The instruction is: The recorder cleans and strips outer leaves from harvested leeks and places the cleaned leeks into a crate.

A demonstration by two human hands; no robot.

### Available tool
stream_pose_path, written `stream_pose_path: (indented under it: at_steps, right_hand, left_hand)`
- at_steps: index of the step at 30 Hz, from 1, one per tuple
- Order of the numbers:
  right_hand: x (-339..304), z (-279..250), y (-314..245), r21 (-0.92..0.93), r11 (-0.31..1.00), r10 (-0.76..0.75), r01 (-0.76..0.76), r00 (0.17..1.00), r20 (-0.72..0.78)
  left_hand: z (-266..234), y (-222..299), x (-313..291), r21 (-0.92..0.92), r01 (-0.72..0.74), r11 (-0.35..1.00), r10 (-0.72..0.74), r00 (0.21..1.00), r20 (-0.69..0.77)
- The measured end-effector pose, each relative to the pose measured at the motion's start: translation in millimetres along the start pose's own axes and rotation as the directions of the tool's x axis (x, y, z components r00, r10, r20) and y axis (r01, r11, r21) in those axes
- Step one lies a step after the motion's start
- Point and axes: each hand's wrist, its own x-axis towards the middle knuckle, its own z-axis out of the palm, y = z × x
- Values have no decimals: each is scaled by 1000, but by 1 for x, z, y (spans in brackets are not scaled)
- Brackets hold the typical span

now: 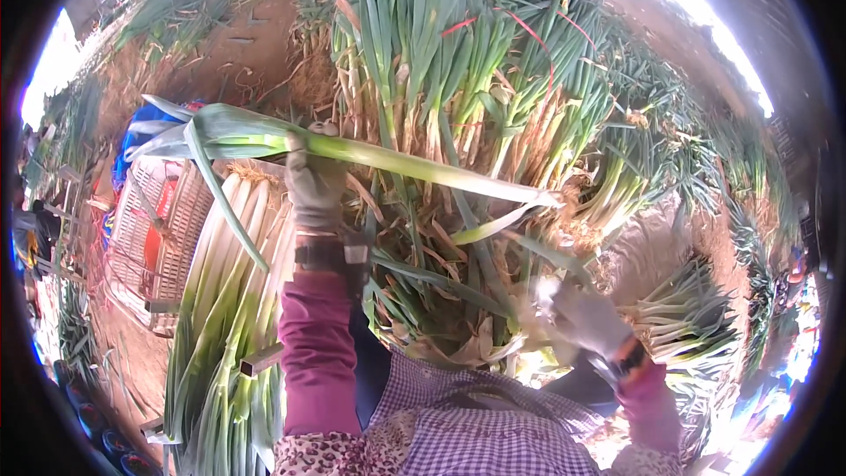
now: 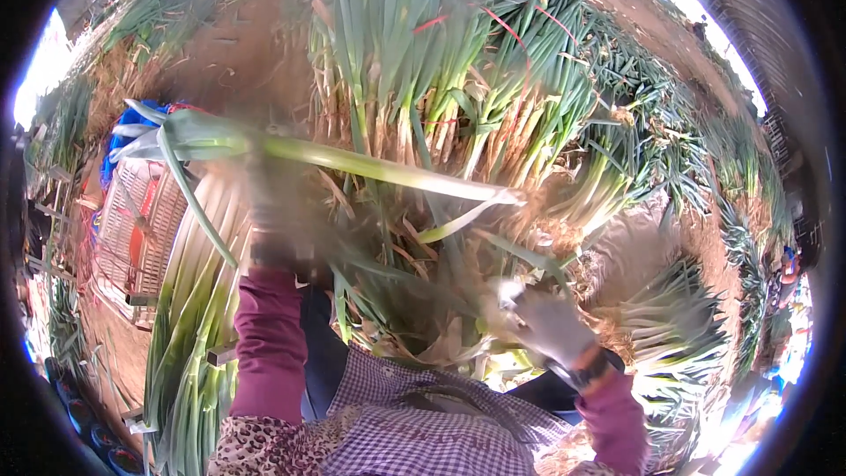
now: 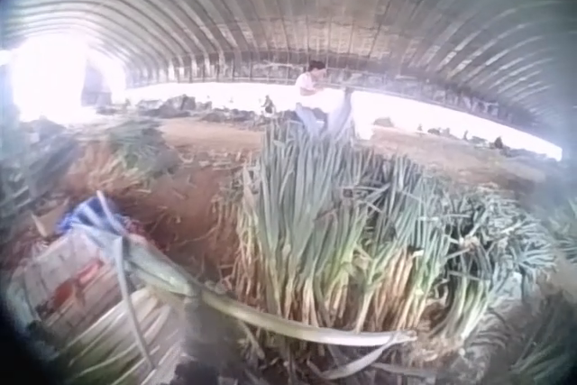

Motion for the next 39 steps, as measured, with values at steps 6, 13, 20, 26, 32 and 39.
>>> stream_pose_path:
  at_steps: [6,13,20,26,32,39]
  right_hand:
    - [218,-108,-112,470,690,67,551,598,-799]
    - [281,-71,-53,-5,995,64,-99,677,-733]
    - [220,-75,-53,454,845,157,281,682,-714]
    - [220,-74,-63,558,813,263,165,751,-606]
    - [203,-75,-60,713,684,416,154,721,-554]
    - [194,-95,-78,10,993,103,-114,853,-512]
  left_hand:
    - [34,-23,-42,80,132,988,-139,987,86]
    - [76,-12,-57,-166,217,962,-223,975,-19]
    - [51,3,-51,-182,201,963,-177,974,138]
    - [80,-4,-56,-228,200,953,-177,977,117]
    - [60,-3,-53,-223,259,940,-225,960,168]
    - [82,6,-68,-82,251,965,-242,965,103]
